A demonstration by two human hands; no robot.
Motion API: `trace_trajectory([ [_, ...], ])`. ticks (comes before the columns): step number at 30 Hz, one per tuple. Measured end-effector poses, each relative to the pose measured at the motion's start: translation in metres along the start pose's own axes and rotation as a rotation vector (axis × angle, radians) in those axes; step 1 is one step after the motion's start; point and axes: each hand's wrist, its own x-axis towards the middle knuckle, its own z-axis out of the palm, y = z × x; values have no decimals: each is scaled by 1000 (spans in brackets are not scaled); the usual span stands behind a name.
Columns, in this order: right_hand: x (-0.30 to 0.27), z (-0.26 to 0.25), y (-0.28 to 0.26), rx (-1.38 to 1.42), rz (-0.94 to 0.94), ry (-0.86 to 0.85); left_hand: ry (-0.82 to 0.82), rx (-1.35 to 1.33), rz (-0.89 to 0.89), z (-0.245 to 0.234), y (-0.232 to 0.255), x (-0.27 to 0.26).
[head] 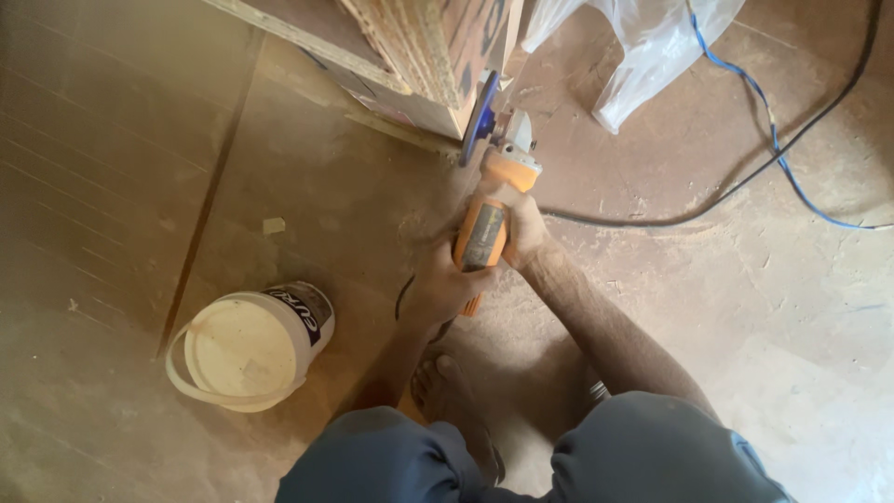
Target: The person uses an electric angle grinder with a sanding disc to smooth the edges and surfaces of a wooden frame structure. They hold the frame with one hand while operating the tool with the other, moving along the edges and corners to remove roughness.
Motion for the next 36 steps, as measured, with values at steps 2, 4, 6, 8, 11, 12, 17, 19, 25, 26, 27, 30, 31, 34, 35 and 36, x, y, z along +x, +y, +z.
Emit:
trace_trajectory([
  [2, 6, 1, -5, -10, -13, -6, 2, -33, -15, 3, 2, 7],
  [4, 7, 1, -6, -30, -7, 19, -18, -91, -15, 6, 0, 12],
  [6, 4, 0, 1, -55, 27, 75, -33, -75, -27, 4, -7, 10],
  [8, 3, -5, 5, -40, -18, 35, -38, -48, -34, 1, -14, 7],
  [11, 9, -12, 3, -45, -26, 48, -31, -49, -13, 0, -19, 9],
  [12, 11, -12, 2, -52, -22, 59, -38, -81, -5, 2, -19, 11],
  [17, 17, -16, 8, -15, 8, 71, -22, 20, 40, 1, -19, 10],
  [19, 8, -22, 16, 3, 31, 75, -6, 30, -80, -3, -20, 7],
  [25, 8, -14, 12, -34, -13, 34, 11, 38, 99, -3, -16, 9],
  [26, 14, -13, 7, -43, -8, 63, 3, 9, 62, -1, -17, 11],
  [27, 17, -12, 3, -55, -6, 89, -4, -21, 31, 0, -17, 16],
  [30, 12, -7, 2, -39, -49, 10, -49, -55, 27, -2, -13, 15],
  [31, 8, -7, 7, -21, -38, 19, -66, -59, 32, -3, -13, 10],
  [34, 4, -5, 17, 0, -19, 54, -11, 126, -3, -8, -9, 1],
  [35, 5, -5, 18, -15, -22, 76, -14, 90, 7, -9, -7, 2],
  [36, 6, -5, 19, -30, -24, 99, -17, 54, 16, -9, -7, 5],
])
